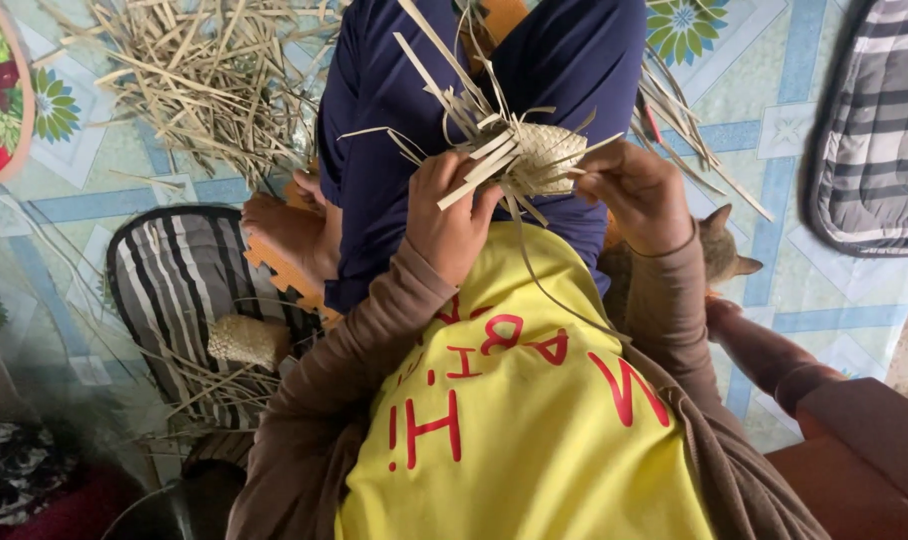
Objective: Weaving a base for a basket or similar item using dried plant fibers
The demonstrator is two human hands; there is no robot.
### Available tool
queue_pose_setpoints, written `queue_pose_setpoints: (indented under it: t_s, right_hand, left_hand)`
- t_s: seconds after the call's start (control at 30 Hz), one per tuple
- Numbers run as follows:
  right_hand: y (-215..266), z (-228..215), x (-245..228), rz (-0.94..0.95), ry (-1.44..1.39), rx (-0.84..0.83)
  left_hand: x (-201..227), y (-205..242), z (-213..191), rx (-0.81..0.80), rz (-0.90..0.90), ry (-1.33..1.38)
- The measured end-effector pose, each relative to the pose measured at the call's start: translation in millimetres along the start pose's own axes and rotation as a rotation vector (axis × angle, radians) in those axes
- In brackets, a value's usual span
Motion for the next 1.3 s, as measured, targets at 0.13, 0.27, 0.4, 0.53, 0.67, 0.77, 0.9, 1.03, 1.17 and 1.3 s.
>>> queue_pose_setpoints:
  t_s: [0.13, 0.27, 0.4, 0.53, 0.67, 0.77, 0.9, 1.03, 1.17, 1.3]
  right_hand:
    - [-23.1, 16.4, -19.6, -0.152, 0.131, 0.082]
    - [-42.2, 23.3, -21.3, -0.349, 0.521, 0.124]
    - [-43.9, 12.8, 3.8, -0.247, 0.483, 0.189]
    - [-38.1, 7.3, 13.0, -0.222, 0.406, 0.204]
    - [-35.0, 6.1, 20.5, -0.193, 0.381, 0.201]
    - [-35.1, 7.2, 25.4, -0.186, 0.364, 0.198]
    - [-36.1, 8.0, 29.6, -0.190, 0.408, 0.207]
    - [-34.7, 9.3, 28.5, -0.176, 0.417, 0.218]
    - [-35.0, 10.8, 25.3, -0.196, 0.445, 0.217]
    - [-35.2, 10.3, 28.6, -0.234, 0.505, 0.210]
  left_hand:
    - [-13.1, -3.2, 15.6, 0.006, 0.022, 0.157]
    - [-20.5, -10.0, 21.2, -0.041, -0.113, 0.386]
    - [-31.1, -17.2, 23.6, -0.191, -0.433, 0.868]
    - [-40.1, -12.1, 34.7, -0.258, -0.472, 0.926]
    - [-32.2, -18.7, 24.5, -0.298, -0.413, 0.893]
    - [-27.9, -21.2, 18.9, -0.273, -0.423, 0.862]
    - [-23.0, -22.8, 17.7, -0.165, -0.330, 0.687]
    - [-28.2, -17.7, 24.5, -0.173, -0.366, 0.756]
    - [-28.0, -12.5, 28.2, -0.169, -0.446, 0.742]
    - [-20.4, -11.2, 22.8, -0.262, -0.389, 0.767]
Point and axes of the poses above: each hand's wrist, its own y-axis away from the middle knuckle, its own z-axis out of the palm, x = y × z, the point moved 3 cm from there along -y, towards the middle knuckle, and after that the axes turned 1 degree about z, right-handed, at the moved point
